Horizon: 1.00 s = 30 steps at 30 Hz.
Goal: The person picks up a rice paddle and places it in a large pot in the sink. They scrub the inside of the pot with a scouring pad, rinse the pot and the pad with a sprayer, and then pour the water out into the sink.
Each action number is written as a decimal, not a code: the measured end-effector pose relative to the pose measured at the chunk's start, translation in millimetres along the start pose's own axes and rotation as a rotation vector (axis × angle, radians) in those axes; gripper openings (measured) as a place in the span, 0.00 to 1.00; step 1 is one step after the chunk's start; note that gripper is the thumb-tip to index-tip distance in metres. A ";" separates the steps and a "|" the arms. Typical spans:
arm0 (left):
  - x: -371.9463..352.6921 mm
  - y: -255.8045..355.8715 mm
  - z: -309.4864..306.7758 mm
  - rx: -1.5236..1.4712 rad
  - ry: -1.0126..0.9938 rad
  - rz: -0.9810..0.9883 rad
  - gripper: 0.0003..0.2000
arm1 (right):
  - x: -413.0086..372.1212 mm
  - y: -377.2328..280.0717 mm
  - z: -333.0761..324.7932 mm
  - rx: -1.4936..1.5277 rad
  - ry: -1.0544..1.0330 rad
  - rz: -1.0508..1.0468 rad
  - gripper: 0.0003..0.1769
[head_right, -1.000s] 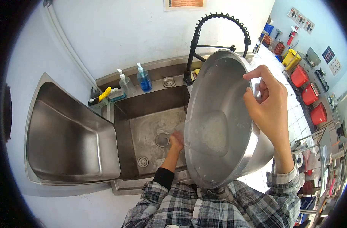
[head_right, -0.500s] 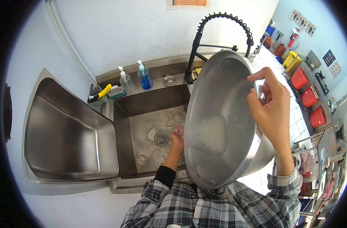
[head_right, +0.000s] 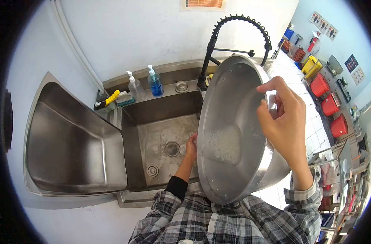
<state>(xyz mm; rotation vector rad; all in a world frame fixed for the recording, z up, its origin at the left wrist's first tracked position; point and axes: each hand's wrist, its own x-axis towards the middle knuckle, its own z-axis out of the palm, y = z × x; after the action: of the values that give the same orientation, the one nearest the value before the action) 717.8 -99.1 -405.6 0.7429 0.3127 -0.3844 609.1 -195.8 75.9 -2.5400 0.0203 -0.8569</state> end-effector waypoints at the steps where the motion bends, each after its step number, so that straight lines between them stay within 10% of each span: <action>1: 3.4 -2.4 -3.6 -0.002 0.001 0.000 0.18 | -0.3 -0.5 0.3 -0.018 0.001 -0.003 0.09; 30: 4.6 -6.7 -13.2 -0.591 0.136 -0.269 0.09 | -2.9 3.5 -6.1 -0.034 -0.021 0.062 0.09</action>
<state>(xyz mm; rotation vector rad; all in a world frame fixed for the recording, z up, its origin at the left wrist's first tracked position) 717.0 -95.3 -420.5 0.1448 0.6249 -0.4662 603.6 -201.0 77.0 -2.5652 0.1073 -0.8130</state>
